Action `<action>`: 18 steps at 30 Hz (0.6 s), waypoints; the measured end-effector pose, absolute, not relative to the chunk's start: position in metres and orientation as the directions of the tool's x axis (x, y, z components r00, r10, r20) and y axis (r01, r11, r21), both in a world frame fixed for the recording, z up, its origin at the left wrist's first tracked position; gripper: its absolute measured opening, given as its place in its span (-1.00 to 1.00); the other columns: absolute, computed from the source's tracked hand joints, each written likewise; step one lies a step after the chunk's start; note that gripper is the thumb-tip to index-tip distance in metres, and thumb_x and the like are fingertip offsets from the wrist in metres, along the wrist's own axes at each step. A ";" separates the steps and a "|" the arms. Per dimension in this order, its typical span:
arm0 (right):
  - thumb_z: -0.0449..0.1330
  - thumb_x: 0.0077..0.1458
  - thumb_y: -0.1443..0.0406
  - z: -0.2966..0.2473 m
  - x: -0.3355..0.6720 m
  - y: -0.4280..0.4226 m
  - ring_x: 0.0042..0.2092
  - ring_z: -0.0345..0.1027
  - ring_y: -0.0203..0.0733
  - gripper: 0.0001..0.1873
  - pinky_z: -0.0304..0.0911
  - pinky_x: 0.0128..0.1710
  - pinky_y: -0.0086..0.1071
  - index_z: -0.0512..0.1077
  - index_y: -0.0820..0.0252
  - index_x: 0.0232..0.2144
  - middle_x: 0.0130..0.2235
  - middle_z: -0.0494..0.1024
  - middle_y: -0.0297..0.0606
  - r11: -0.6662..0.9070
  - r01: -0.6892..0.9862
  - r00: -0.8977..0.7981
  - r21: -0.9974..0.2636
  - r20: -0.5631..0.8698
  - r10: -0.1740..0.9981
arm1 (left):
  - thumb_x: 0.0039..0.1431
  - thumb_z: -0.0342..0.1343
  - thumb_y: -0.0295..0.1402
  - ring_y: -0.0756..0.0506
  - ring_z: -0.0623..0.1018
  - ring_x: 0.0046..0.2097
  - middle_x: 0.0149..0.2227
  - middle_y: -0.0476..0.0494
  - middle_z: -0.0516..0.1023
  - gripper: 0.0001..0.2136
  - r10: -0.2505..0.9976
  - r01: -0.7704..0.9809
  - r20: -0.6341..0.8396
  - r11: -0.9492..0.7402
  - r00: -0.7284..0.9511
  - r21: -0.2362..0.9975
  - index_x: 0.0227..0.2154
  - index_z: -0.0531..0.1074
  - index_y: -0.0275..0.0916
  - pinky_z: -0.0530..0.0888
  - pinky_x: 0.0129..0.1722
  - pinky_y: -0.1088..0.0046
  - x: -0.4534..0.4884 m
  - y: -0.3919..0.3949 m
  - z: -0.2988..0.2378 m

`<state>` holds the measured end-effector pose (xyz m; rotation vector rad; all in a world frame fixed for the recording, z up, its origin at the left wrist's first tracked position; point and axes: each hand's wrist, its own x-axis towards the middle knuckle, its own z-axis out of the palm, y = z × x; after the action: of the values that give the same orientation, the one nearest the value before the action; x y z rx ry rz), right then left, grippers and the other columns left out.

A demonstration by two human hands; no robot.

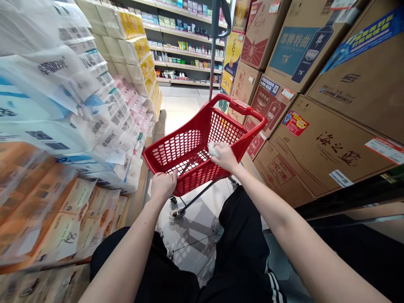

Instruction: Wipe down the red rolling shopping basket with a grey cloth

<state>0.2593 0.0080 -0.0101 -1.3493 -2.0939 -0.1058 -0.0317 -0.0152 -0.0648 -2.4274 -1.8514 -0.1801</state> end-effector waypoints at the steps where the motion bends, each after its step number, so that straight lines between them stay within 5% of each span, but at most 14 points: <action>1: 0.23 0.06 0.24 -0.017 0.247 0.003 -0.04 0.31 0.01 -0.77 0.09 0.20 -0.05 0.43 0.21 -0.21 -0.12 0.49 -0.09 0.516 0.832 -0.371 -0.203 0.488 0.790 | 0.38 -0.52 -0.15 -0.19 0.61 -0.25 -0.43 -0.38 0.62 -0.26 0.957 0.966 0.143 -0.257 0.253 0.012 -0.46 0.58 -0.37 0.34 -0.01 0.25 -0.030 -0.016 -0.064; 10: -0.01 0.37 0.10 -0.043 0.210 -0.012 -0.04 0.31 -0.08 -0.60 0.13 0.12 -0.17 0.38 0.16 0.09 -0.04 0.53 -0.12 0.673 0.740 -0.602 0.024 0.471 0.645 | 0.38 -0.51 -0.19 -0.21 0.60 -0.29 -0.43 -0.42 0.61 -0.27 0.944 0.957 0.157 -0.290 0.290 -0.024 -0.42 0.60 -0.40 0.33 -0.06 0.22 -0.035 -0.016 -0.068; 18: -0.09 0.40 0.13 -0.018 0.306 0.017 -0.02 0.33 -0.08 -0.61 -0.06 0.28 -0.04 0.48 0.17 -0.07 -0.12 0.54 -0.12 0.458 0.880 -0.459 0.125 0.476 0.750 | 0.38 -0.49 -0.18 -0.21 0.58 -0.34 -0.48 -0.38 0.59 -0.28 0.935 0.954 0.191 -0.301 0.298 -0.016 -0.45 0.60 -0.38 0.33 -0.10 0.22 -0.036 -0.019 -0.068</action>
<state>0.3061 0.0167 -0.0180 -1.3795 -2.3593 -0.5094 -0.0356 -0.0192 -0.0683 -2.4269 -1.7767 -0.2196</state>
